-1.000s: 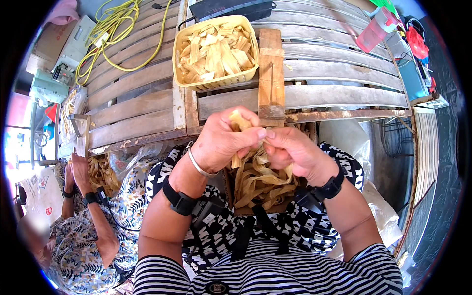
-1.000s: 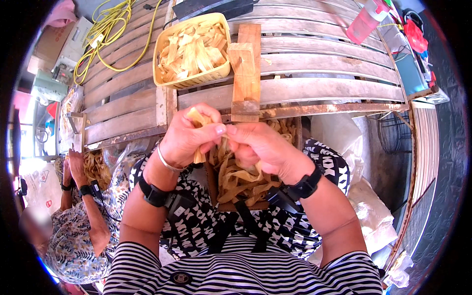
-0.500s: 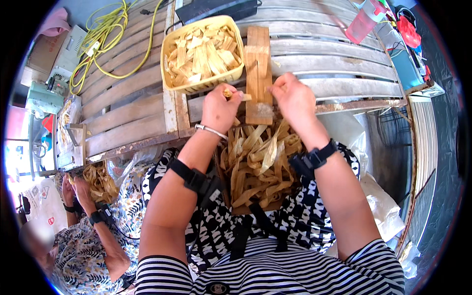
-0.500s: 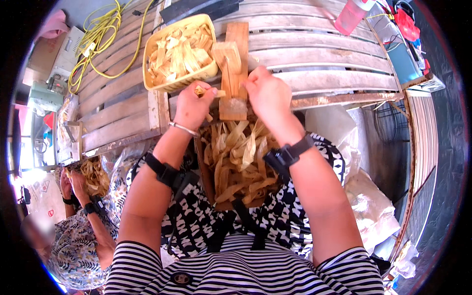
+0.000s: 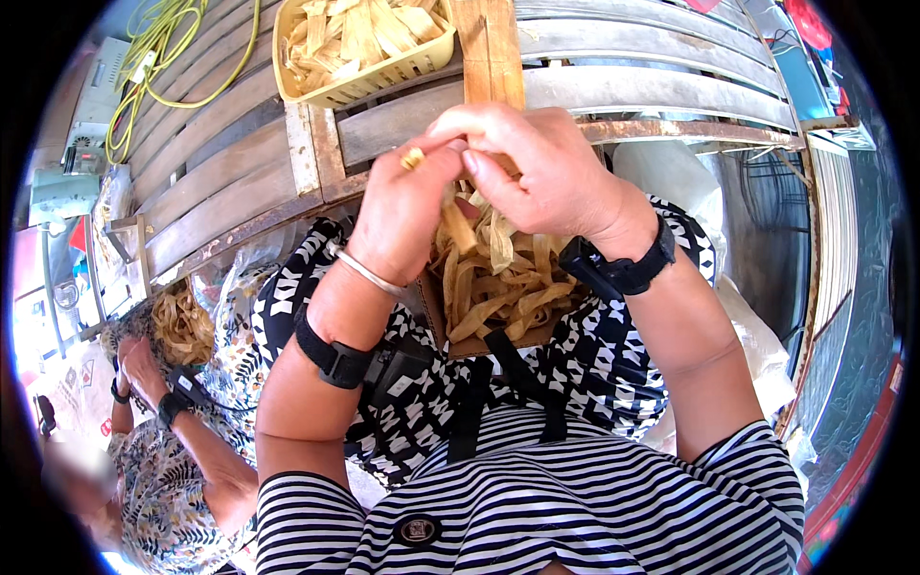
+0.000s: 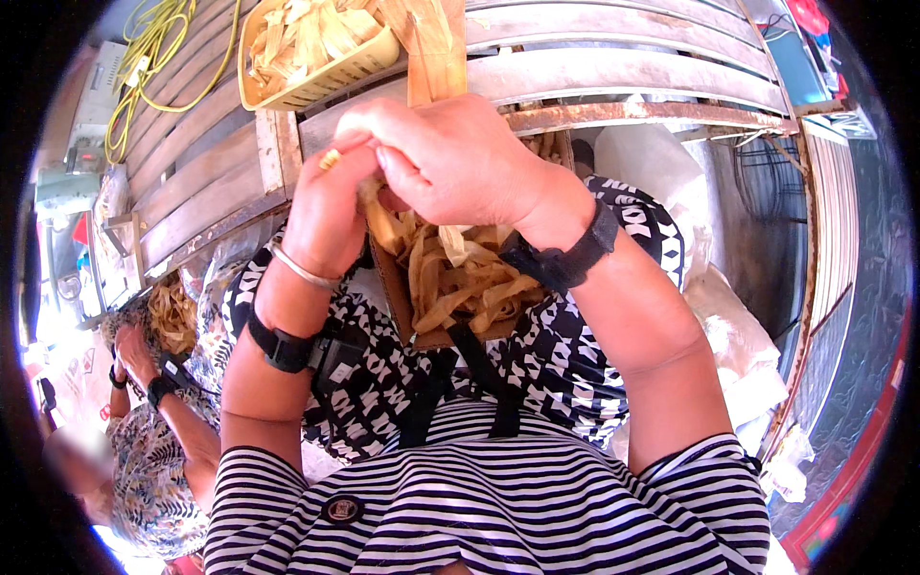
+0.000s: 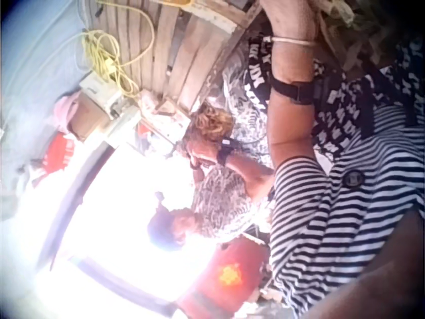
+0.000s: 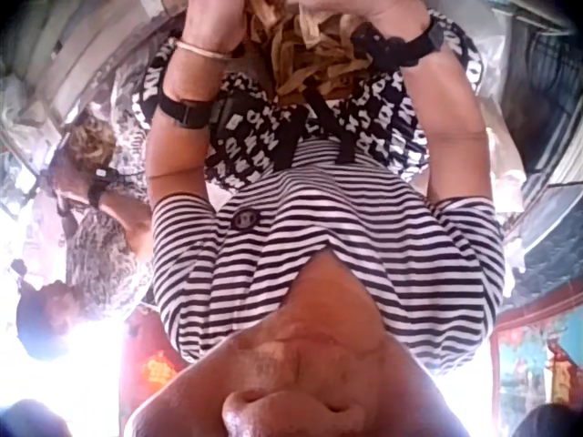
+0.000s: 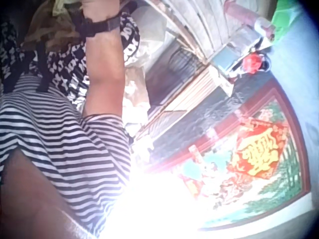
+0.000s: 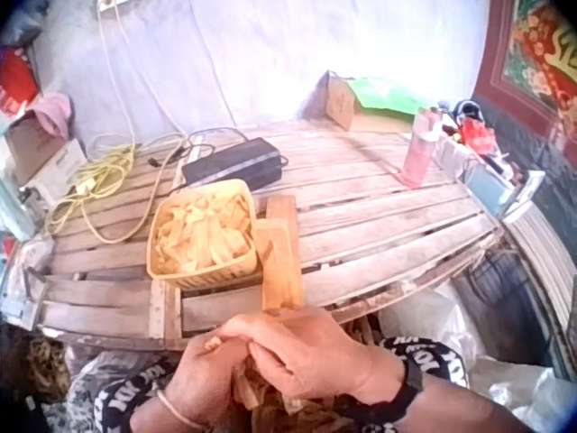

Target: The person processes corn husks by hand at a table, sorting them and gathering them into bundles.

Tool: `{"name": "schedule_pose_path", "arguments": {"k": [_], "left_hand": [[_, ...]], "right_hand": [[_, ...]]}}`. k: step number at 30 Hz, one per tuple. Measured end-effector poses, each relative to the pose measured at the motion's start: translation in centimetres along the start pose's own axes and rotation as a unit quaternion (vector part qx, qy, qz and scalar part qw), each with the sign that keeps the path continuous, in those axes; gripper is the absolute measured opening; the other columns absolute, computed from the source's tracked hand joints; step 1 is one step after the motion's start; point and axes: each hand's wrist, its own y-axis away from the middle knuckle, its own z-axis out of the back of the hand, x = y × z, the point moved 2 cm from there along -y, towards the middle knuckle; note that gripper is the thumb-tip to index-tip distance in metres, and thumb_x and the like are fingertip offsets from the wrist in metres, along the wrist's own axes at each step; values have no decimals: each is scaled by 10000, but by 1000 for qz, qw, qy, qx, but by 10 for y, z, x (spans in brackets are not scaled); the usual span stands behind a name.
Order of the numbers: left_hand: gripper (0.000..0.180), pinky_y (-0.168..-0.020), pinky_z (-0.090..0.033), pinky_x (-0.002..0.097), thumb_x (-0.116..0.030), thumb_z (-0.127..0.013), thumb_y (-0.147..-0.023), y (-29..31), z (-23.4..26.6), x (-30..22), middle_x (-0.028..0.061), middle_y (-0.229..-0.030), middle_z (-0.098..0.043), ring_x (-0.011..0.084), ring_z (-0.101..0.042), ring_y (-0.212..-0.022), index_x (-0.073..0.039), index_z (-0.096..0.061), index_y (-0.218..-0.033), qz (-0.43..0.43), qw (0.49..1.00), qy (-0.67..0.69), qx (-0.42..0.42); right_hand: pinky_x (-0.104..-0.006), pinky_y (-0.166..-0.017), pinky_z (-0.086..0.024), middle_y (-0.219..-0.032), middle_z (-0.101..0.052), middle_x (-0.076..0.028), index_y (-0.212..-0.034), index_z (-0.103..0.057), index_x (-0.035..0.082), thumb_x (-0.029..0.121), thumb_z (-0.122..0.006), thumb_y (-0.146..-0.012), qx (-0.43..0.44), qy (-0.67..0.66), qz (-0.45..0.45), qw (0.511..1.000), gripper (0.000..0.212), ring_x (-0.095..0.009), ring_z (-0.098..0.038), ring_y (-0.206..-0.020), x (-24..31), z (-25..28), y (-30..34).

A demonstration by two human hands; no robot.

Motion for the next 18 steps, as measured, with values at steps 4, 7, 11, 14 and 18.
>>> {"name": "schedule_pose_path", "arguments": {"k": [4, 7, 11, 14, 18], "left_hand": [[209, -555, -473, 241, -161, -473, -899, -7, 2, 17, 86, -832, -618, 150, -602, -686, 21, -577, -892, 48, 998, 21, -20], [297, -387, -360, 233, -219, -510, -898, 17, -16, -8, 54, -553, -561, 115, -519, -450, -23, -568, -683, 47, 911, -309, 268], [368, -436, -376, 211, -306, -599, -860, 30, -8, -27, 4, -537, -535, 83, -485, -441, 43, -622, -974, -3, 915, -70, 397], [389, -509, -410, 212, -185, -677, -791, 22, -2, -33, -12, -645, -550, 88, -509, -541, -24, -604, -1138, -193, 916, -263, 232], [402, -538, -443, 260, -96, -740, -661, 15, 4, -35, 57, -693, -536, 196, -542, -604, -138, -667, -1054, -409, 740, -522, 113]], "right_hand": [[-258, -505, -453, -620, -594, -36, -1049, -558, 33, -1, -543, -797, 52, -18, -13, 998, 255, -138, -572, -543, 8, 1, -1], [-223, -535, -440, -636, -596, 13, -1021, -576, -14, 28, -535, -844, -7, -105, -81, 991, 186, -55, -544, -584, 3, 19, 8], [-203, -500, -387, -595, -526, 33, -827, -635, 44, 199, -552, -892, -61, -184, -163, 967, 187, -24, -462, -561, 1, 21, 2], [-207, -492, -365, -620, -532, 34, -792, -643, 35, 261, -544, -904, 29, -305, -351, 885, 271, -33, -468, -580, -9, 8, 11], [-193, -353, -250, -619, -508, 15, -915, -594, 49, 141, -543, -877, 168, -423, -539, 709, 112, -29, -333, -395, 6, 0, 14]]}}
